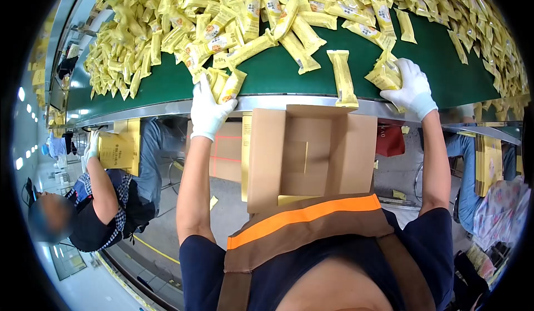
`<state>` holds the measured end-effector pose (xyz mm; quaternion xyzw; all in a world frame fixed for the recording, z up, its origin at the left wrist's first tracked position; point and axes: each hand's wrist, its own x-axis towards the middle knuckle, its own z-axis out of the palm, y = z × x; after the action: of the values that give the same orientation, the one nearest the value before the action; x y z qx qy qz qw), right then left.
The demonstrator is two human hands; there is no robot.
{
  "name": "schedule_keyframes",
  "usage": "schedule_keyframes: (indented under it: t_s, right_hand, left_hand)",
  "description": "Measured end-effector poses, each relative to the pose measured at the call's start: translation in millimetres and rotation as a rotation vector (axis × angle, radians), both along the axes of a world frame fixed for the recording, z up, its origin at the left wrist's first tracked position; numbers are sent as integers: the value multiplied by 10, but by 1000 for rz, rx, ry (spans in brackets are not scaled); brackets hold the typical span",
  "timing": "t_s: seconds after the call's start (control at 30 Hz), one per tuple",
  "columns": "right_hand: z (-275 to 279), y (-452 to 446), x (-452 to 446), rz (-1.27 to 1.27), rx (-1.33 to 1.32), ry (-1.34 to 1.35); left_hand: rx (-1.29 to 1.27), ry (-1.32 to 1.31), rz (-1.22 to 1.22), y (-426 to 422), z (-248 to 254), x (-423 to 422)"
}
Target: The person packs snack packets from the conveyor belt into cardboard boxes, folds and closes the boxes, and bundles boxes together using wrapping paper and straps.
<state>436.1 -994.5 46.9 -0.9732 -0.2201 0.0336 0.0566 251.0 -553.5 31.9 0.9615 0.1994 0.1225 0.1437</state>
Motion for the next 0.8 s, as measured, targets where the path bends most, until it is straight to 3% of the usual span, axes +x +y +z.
schedule_keyframes:
  t_s: [0.07,0.17,0.23,0.3,0.37,0.5,0.57,0.63,0.7,0.77,0.8]
  right_hand:
    - [-50,4,-24,8,-19,-58]
    - [-5,33,-45,-25,-28,-3]
    - [68,53,13,-26,-39,102]
    - [29,10,40,-3,-24,87]
    - [-31,-13,18,5,-15,33]
    - [-37,-87,-15,26,23,-21]
    - [32,-118,-10,66,24,-71]
    - [77,-104,21,127,153,-296]
    - [23,5,106,86,97,-267]
    - [-70,131,133,44,-83,-38]
    - [-46,102,139,56,-30,-30]
  left_hand:
    - [-149,306,120,-48,171,11]
    - [-430,24,-150,88,142,-46]
    - [-372,3,-269,-134,492,195]
    - [-360,38,-453,-147,429,591]
    - [-46,157,-542,-232,370,967]
    - [16,271,-525,-347,255,1143]
    - [132,188,-533,-370,153,936]
    - [145,154,-479,-449,130,761]
    - [172,7,-425,-453,16,717]
    - [217,160,-321,-475,42,758]
    - [196,283,-294,-489,129,795]
